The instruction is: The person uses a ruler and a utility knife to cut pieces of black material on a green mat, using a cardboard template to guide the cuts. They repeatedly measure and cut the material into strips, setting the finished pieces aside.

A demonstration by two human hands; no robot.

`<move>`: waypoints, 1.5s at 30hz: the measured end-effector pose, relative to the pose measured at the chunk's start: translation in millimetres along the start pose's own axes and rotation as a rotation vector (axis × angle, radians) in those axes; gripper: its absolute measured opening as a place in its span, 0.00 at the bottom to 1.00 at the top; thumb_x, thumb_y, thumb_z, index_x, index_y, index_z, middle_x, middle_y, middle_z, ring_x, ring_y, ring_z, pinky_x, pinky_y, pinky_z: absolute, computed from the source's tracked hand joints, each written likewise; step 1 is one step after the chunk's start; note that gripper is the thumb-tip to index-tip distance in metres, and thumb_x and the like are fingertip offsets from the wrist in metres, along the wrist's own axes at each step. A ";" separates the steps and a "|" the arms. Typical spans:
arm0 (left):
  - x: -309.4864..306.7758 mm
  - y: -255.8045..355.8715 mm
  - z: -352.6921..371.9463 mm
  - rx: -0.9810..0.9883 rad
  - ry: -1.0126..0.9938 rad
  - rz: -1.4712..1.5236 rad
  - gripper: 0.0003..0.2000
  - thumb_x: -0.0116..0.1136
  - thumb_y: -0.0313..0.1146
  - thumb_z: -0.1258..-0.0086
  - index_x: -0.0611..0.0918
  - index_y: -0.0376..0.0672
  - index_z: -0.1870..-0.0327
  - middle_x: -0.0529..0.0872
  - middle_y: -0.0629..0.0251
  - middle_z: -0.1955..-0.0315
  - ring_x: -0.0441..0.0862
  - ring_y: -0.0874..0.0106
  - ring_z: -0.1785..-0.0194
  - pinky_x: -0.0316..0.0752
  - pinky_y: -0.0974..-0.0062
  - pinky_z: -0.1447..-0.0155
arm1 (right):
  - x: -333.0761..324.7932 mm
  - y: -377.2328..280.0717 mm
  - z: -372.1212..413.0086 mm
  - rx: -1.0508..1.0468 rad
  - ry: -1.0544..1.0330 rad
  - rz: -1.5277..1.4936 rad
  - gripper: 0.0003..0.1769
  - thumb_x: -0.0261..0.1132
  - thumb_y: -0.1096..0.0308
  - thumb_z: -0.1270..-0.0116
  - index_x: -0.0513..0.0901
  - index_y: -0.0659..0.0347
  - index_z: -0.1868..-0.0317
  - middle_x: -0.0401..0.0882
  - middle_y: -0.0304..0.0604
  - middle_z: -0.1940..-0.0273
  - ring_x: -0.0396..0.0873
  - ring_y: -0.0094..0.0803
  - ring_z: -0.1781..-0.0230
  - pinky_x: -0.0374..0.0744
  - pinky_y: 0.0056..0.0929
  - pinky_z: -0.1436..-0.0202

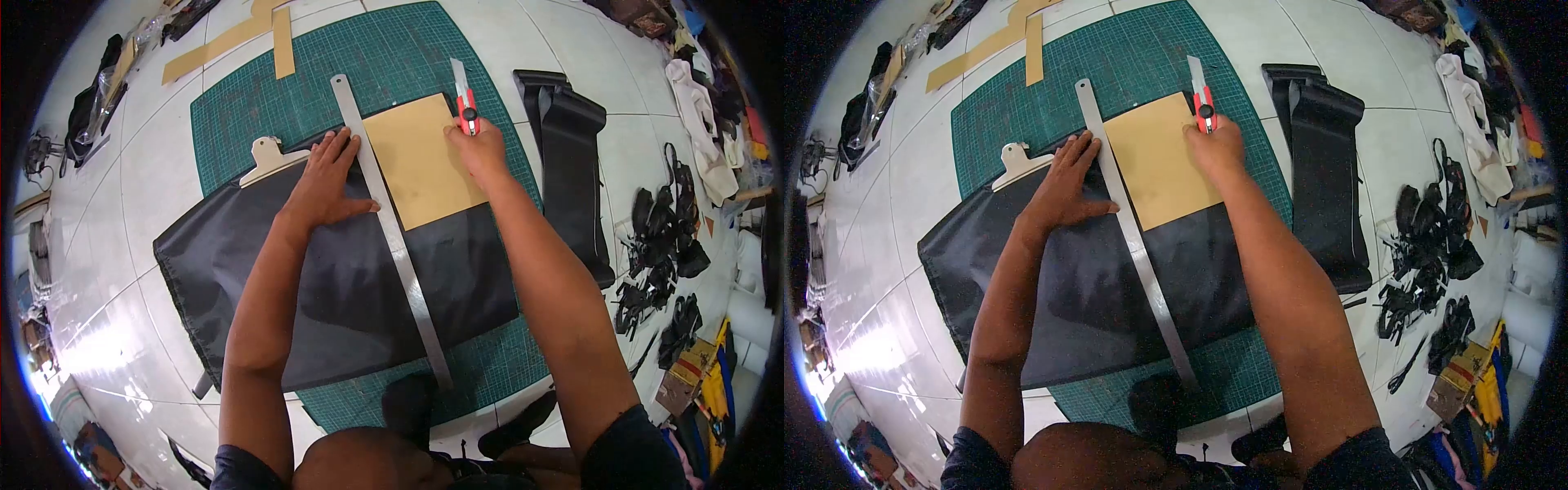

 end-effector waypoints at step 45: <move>11.0 5.4 -15.7 -0.024 0.050 -0.222 0.69 0.82 0.67 0.69 0.59 0.41 0.22 0.53 0.49 0.21 0.46 0.45 0.18 0.48 0.45 0.18 | -171.5 111.1 270.8 0.397 -0.002 0.044 0.17 0.71 0.67 0.35 0.81 0.61 0.48 0.85 0.39 0.59 0.81 0.23 0.60 0.79 0.27 0.53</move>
Point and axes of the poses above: each hand's wrist, its own z-axis away from the middle knuckle, its own x-axis out of the palm, y = z × x, the point moved 10 cm from there along -z, towards the middle knuckle
